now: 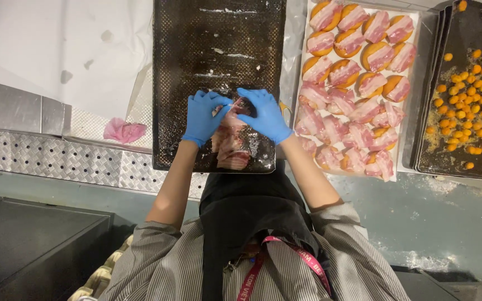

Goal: Wrapping small dough balls with strips of raw bacon on baking trays in a bakery kitchen.

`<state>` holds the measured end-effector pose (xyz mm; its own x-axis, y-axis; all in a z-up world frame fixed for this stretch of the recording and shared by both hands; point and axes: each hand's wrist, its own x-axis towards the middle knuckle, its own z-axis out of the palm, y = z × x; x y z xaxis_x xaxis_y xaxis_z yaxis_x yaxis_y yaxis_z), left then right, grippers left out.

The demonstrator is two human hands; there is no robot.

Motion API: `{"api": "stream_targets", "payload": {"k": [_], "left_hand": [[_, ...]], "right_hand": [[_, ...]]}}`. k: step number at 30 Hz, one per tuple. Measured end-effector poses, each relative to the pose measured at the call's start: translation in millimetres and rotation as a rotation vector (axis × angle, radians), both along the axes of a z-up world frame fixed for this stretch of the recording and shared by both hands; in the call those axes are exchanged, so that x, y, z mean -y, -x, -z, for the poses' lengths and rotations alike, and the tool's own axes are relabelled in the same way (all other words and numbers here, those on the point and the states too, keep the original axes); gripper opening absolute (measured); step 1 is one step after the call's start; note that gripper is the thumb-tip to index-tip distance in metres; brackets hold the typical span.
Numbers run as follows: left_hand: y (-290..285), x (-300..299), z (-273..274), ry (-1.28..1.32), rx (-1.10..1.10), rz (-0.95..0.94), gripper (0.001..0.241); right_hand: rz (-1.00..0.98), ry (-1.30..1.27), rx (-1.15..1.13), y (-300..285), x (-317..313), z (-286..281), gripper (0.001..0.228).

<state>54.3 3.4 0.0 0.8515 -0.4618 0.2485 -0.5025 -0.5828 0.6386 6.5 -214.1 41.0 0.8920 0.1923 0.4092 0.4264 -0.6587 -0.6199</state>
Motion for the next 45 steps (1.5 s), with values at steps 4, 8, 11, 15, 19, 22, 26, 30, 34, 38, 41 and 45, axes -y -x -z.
{"api": "stream_targets", "payload": {"k": [4, 8, 11, 15, 19, 22, 26, 30, 34, 38, 41, 45], "left_hand": [[6.9, 0.3, -7.2, -0.090, -0.013, 0.019, 0.010], [18.2, 0.1, -14.1, 0.065, -0.043, -0.092, 0.032], [28.4, -6.2, -14.1, 0.029, -0.018, -0.183, 0.036], [45.8, -17.3, -5.0, 0.008, -0.111, -0.271, 0.034], [67.1, -20.0, -11.7, 0.018, -0.056, -0.329, 0.033], [80.6, -21.2, -20.4, -0.011, -0.055, -0.406, 0.032], [101.1, -24.0, -11.4, -0.058, -0.020, -0.507, 0.029], [118.1, -26.0, -10.0, -0.067, -0.019, -0.573, 0.028], [127.9, -18.8, -19.4, -0.030, 0.013, -0.609, 0.029], [116.4, -9.0, -18.9, -0.134, 0.058, -0.560, 0.029], [94.7, 8.3, -13.0, -0.259, 0.075, -0.446, 0.028], [54.3, 31.3, 9.5, -0.418, 0.082, -0.222, 0.025]], "right_hand": [[-0.014, -0.104, -0.112, -4.6, -3.9, 36.5, 0.048], [0.201, -0.259, -0.156, -3.0, 41.4, 53.6, 0.019], [0.433, -0.323, -0.184, -4.6, 99.8, 35.2, 0.021], [0.561, -0.049, -0.135, -21.3, 193.3, 43.3, 0.026], [0.462, 0.119, -0.142, -41.0, 264.8, 70.9, 0.020], [0.324, 0.289, -0.229, -65.8, 308.6, 98.5, 0.024], [0.045, 0.580, -0.238, -98.1, 321.5, 120.1, 0.018], [-0.063, 0.588, -0.113, -128.4, 316.1, 140.7, 0.019], [-0.139, 0.554, -0.071, -126.8, 288.6, 116.9, 0.022], [0.123, 0.464, -0.092, -111.0, 257.7, 93.6, 0.027], [0.237, 0.435, -0.005, -92.9, 230.6, 80.5, 0.038], [0.205, 0.300, 0.027, -50.1, 172.8, 55.7, 0.032]]}}
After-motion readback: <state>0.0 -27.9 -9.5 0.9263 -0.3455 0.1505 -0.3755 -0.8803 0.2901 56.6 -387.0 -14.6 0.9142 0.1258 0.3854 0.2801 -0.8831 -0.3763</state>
